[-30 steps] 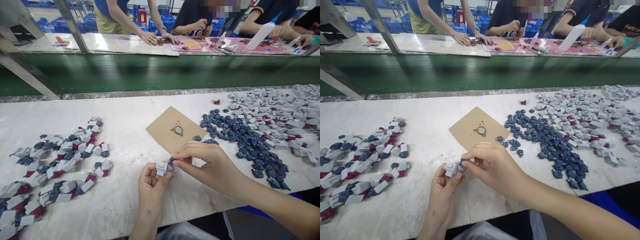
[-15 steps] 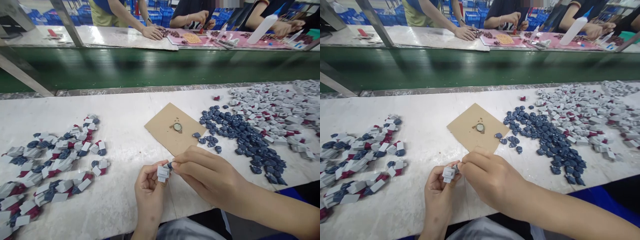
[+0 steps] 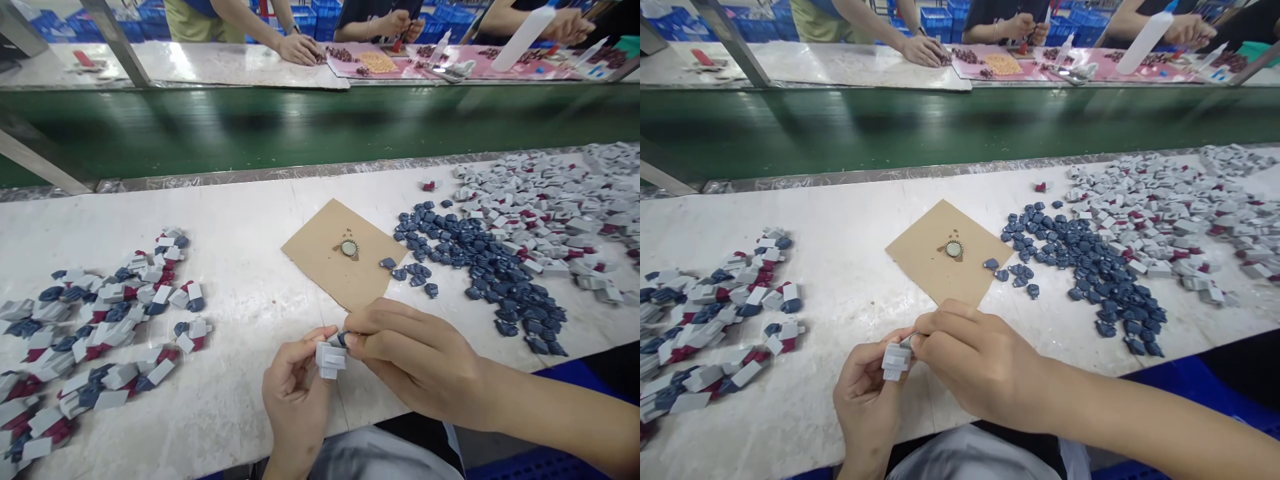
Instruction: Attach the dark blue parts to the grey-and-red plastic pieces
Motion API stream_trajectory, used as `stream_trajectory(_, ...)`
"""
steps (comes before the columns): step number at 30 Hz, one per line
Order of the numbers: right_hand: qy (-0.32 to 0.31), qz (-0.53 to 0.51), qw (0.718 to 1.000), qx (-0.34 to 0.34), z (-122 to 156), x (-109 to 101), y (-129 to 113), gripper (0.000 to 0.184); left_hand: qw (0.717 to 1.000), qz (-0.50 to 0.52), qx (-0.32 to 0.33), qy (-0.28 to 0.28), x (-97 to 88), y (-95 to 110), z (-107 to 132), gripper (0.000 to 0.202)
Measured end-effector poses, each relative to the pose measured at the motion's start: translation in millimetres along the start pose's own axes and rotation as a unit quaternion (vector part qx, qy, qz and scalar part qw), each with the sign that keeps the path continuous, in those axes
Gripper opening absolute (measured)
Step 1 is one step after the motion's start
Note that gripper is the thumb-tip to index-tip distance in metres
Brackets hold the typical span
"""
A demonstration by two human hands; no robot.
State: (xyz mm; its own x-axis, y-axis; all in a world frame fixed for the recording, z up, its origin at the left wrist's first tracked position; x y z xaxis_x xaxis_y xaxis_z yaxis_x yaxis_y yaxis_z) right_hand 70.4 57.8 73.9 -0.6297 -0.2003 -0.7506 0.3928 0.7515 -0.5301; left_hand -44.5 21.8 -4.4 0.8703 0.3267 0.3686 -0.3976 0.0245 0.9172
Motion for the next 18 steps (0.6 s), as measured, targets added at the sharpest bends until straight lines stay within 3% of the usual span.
stream_trajectory(5, 0.08, -0.062, 0.994, 0.049, 7, 9, 8, 0.017, 1.0, -0.003, -0.025, 0.008, -4.6, -4, -3, 0.012)
stream_trajectory(8, 0.072, -0.1, 0.991, 0.06, 4, 5, 16, 0.011, 0.998, 0.008, -0.054, -0.022, -3.3, -7, -9, 0.012)
stream_trajectory(10, 0.07, -0.14, 0.981, 0.112, -3, -2, 27, 0.007, 0.996, 0.012, -0.078, -0.048, 0.4, -9, -12, 0.011)
stream_trajectory(11, 0.079, -0.181, 0.967, 0.165, -8, -4, 34, 0.014, 0.994, 0.011, -0.09, -0.056, 2.5, -10, -13, 0.011)
stream_trajectory(13, 0.093, -0.3, 0.897, 0.311, -14, 0, 50, 0.032, 0.992, 0.008, -0.106, -0.069, 6.5, -11, -13, 0.011)
stream_trajectory(15, 0.062, -0.425, 0.786, 0.445, -18, 18, 56, 0.045, 0.991, 0.002, -0.108, -0.081, 9.3, -11, -11, 0.011)
stream_trajectory(17, 0.0, -0.502, 0.698, 0.511, -20, 38, 51, 0.051, 0.992, -0.011, -0.094, -0.088, 10.2, -11, -8, 0.011)
stream_trajectory(18, -0.023, -0.523, 0.674, 0.522, -21, 44, 48, 0.052, 0.992, -0.021, -0.083, -0.09, 10.1, -10, -6, 0.01)
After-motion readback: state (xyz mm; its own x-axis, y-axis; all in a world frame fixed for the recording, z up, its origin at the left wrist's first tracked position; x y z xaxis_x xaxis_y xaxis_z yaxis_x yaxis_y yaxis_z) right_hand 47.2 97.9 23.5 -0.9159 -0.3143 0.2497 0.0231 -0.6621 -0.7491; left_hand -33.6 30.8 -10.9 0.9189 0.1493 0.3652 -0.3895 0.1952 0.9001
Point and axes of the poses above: each hand's wrist, its own z-axis away from the middle knuckle, its own x-axis out of the palm, y = z × x, the point moved 5 cm from there along -z, towards the middle knuckle, and after that the axes turned 5 degrees about -y, right-handed, at the moved point
